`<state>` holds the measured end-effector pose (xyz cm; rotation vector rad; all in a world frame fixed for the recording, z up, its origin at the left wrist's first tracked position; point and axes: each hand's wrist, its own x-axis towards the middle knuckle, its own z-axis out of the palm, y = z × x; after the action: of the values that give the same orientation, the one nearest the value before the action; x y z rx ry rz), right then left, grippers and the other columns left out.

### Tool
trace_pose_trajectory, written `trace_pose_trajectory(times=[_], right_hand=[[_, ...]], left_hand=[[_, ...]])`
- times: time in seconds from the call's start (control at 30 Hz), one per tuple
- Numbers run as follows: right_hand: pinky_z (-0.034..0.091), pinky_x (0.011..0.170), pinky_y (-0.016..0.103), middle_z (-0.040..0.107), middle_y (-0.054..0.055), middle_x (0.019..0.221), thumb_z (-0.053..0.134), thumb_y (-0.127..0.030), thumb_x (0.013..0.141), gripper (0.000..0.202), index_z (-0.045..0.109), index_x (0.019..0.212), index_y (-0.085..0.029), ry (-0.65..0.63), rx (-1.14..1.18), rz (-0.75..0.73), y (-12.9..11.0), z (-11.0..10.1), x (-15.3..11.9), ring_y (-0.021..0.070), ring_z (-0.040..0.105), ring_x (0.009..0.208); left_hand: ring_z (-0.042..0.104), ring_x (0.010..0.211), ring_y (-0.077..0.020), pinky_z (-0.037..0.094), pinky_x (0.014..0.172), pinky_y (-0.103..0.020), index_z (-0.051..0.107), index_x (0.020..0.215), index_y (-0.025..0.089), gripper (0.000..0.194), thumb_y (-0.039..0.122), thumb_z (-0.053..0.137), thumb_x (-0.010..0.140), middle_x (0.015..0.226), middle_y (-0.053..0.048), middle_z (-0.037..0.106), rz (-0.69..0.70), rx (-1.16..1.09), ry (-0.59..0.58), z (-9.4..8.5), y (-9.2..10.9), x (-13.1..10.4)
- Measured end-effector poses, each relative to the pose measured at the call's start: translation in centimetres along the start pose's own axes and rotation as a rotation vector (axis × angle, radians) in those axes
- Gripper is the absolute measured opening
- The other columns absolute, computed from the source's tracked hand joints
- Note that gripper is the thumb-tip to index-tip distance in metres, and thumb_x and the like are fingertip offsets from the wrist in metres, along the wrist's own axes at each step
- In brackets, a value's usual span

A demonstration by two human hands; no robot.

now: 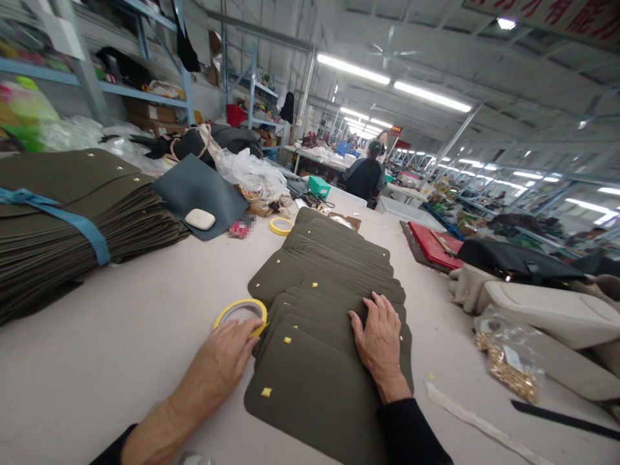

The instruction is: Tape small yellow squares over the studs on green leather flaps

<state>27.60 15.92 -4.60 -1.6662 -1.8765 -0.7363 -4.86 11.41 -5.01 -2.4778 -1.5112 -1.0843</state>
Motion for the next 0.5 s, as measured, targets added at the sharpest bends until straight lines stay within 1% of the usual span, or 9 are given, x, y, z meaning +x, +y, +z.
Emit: trace_pose_trajectory(times=[0.07, 0.17, 0.33, 0.5], right_hand=[[0.032, 0.102, 0.048, 0.053, 0.019, 0.13, 0.048, -0.043, 0.093, 0.039, 0.057, 0.113, -0.011, 0.002, 0.014, -0.004, -0.4, 0.0, -0.4, 0.033, 0.038, 0.127], [0.033, 0.101, 0.046, 0.056, 0.018, 0.127, 0.048, -0.044, 0.093, 0.039, 0.058, 0.113, -0.012, -0.021, 0.053, -0.026, -1.2, -0.2, -0.9, 0.0313, 0.042, 0.124], [0.036, 0.097, 0.043, 0.059, 0.016, 0.123, 0.047, -0.046, 0.093, 0.044, 0.055, 0.121, -0.013, -0.078, 0.069, -0.016, -2.4, -1.2, -1.3, 0.0299, 0.047, 0.115], [0.039, 0.09, 0.042, 0.061, 0.016, 0.119, 0.048, -0.048, 0.092, 0.044, 0.058, 0.118, -0.014, -0.13, 0.046, -0.002, -3.0, -2.2, -1.6, 0.0301, 0.05, 0.109]], left_hand=[[0.064, 0.093, -0.0221, 0.053, 0.081, -0.037, 0.054, 0.109, 0.02, 0.025, 0.034, 0.036, 0.097, 0.1, -0.006, 0.068, -0.001, -0.005, 0.002, 0.0, 0.0, 0.1], [0.065, 0.094, -0.0215, 0.053, 0.083, -0.036, 0.053, 0.111, 0.02, 0.025, 0.034, 0.037, 0.097, 0.103, -0.006, 0.068, -0.01, -0.009, 0.016, -0.1, 0.0, 0.1], [0.065, 0.099, -0.0211, 0.053, 0.088, -0.036, 0.052, 0.114, 0.02, 0.027, 0.034, 0.038, 0.096, 0.108, -0.007, 0.068, -0.021, -0.01, 0.068, -0.5, 0.0, 0.2], [0.065, 0.098, -0.0212, 0.053, 0.088, -0.037, 0.053, 0.112, 0.02, 0.026, 0.033, 0.038, 0.096, 0.107, -0.007, 0.068, -0.024, -0.029, 0.075, -0.4, 0.2, 0.2]])
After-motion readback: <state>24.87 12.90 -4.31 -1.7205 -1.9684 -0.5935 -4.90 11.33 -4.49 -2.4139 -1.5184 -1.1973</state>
